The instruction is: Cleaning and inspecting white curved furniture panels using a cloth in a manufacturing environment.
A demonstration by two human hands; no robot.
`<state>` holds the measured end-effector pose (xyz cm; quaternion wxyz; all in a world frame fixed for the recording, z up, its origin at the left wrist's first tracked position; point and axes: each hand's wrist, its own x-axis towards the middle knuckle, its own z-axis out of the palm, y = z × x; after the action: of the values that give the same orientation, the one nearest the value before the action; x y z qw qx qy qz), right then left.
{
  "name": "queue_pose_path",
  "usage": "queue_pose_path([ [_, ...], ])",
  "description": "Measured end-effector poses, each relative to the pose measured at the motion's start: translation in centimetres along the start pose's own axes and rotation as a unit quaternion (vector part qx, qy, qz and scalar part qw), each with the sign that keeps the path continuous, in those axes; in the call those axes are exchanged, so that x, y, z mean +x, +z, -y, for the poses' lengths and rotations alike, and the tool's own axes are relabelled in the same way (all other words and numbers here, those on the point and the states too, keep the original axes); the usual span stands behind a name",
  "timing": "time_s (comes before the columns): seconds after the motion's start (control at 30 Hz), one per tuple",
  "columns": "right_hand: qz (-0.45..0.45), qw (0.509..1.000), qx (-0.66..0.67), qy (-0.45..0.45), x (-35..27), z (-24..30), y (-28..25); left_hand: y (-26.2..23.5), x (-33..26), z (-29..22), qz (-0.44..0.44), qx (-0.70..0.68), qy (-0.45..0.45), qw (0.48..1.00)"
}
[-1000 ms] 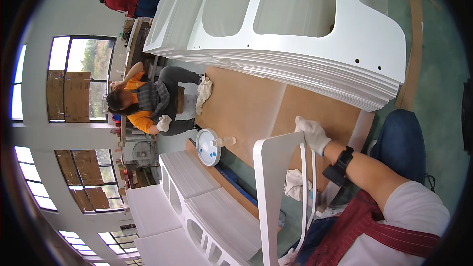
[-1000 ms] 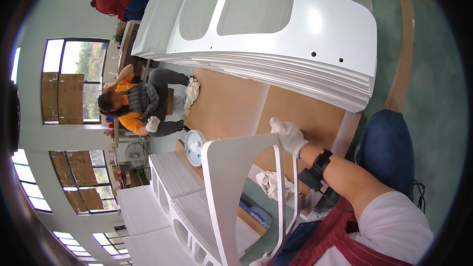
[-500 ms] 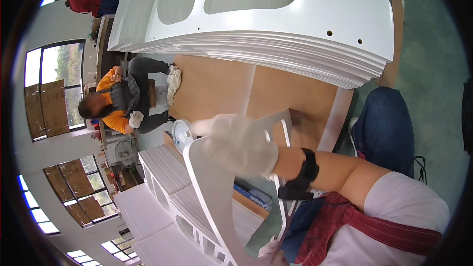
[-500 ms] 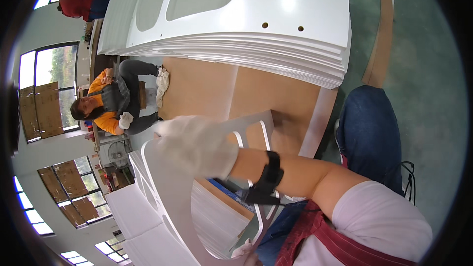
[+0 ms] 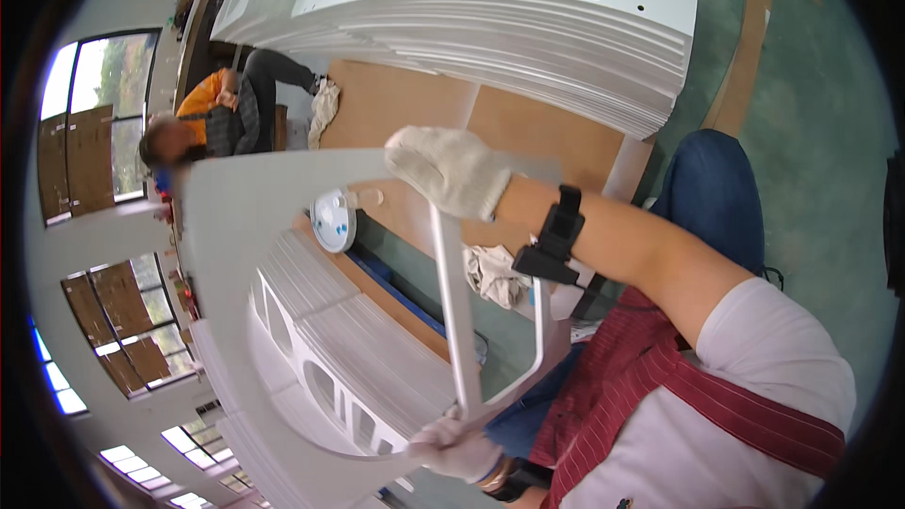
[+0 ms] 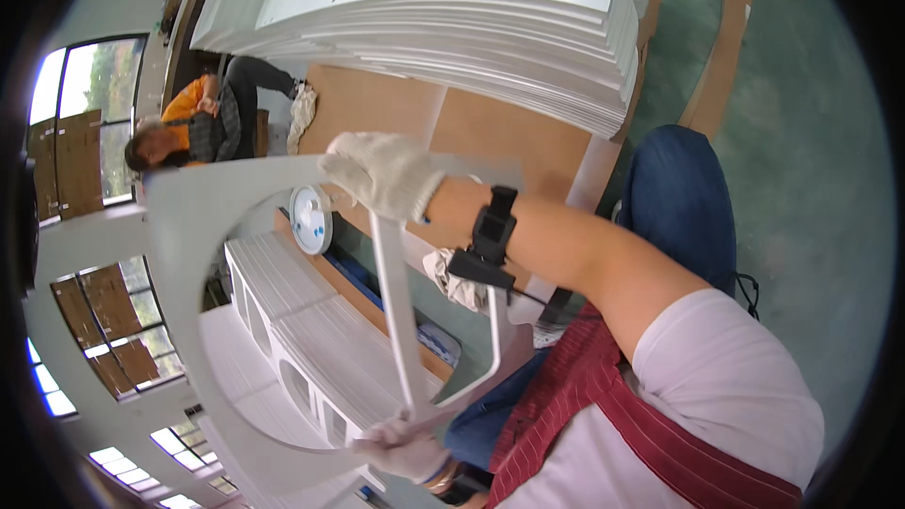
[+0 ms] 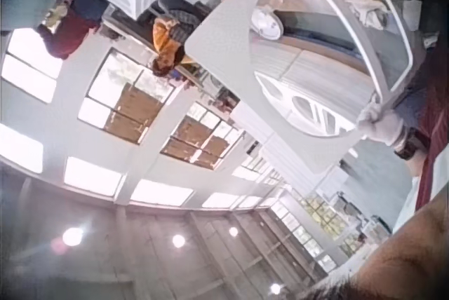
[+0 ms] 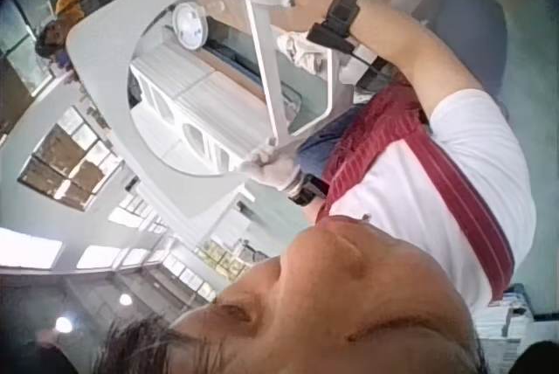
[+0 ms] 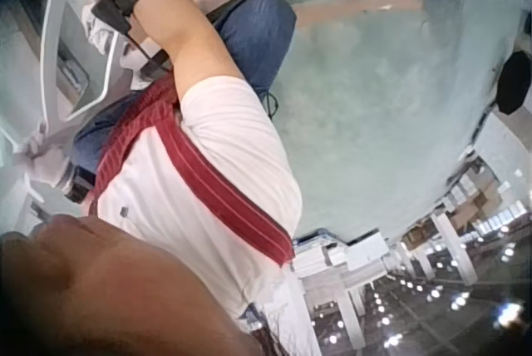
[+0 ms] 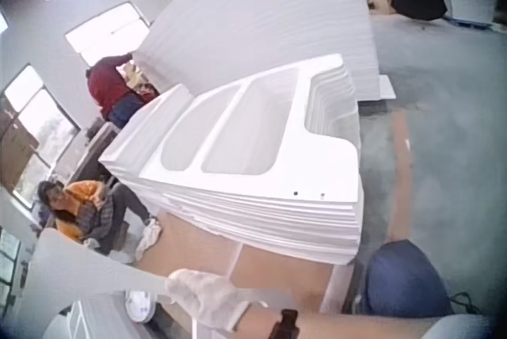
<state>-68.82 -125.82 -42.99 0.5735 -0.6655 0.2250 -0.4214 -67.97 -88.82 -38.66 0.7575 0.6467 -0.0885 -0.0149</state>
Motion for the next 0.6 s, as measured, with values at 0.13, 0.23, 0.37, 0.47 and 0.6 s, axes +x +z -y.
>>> queue_pose_path([
  [0.13,0.092,0.964,-0.232,-0.089,0.3,-2.5,-2.5,-0.4,0.3,-5.7,-0.101,-0.131,-0.015,0.986],
  [0.23,-0.073,0.986,-0.140,0.054,-1.5,-6.2,-4.7,-3.2,0.1,-7.9,-0.052,-0.263,-0.032,0.963],
  [0.37,0.228,0.785,0.548,0.178,-6.8,-5.0,-2.7,-4.6,-0.1,-8.2,-0.065,-0.396,-0.048,0.915],
  [0.47,0.351,0.801,0.451,0.177,-11.8,2.7,1.8,-5.6,1.2,-7.5,-0.050,-0.469,-0.080,0.878],
  [0.6,0.522,0.766,0.356,0.116,-14.1,10.1,1.2,-7.9,2.6,-7.8,-0.041,-0.501,-0.111,0.857],
])
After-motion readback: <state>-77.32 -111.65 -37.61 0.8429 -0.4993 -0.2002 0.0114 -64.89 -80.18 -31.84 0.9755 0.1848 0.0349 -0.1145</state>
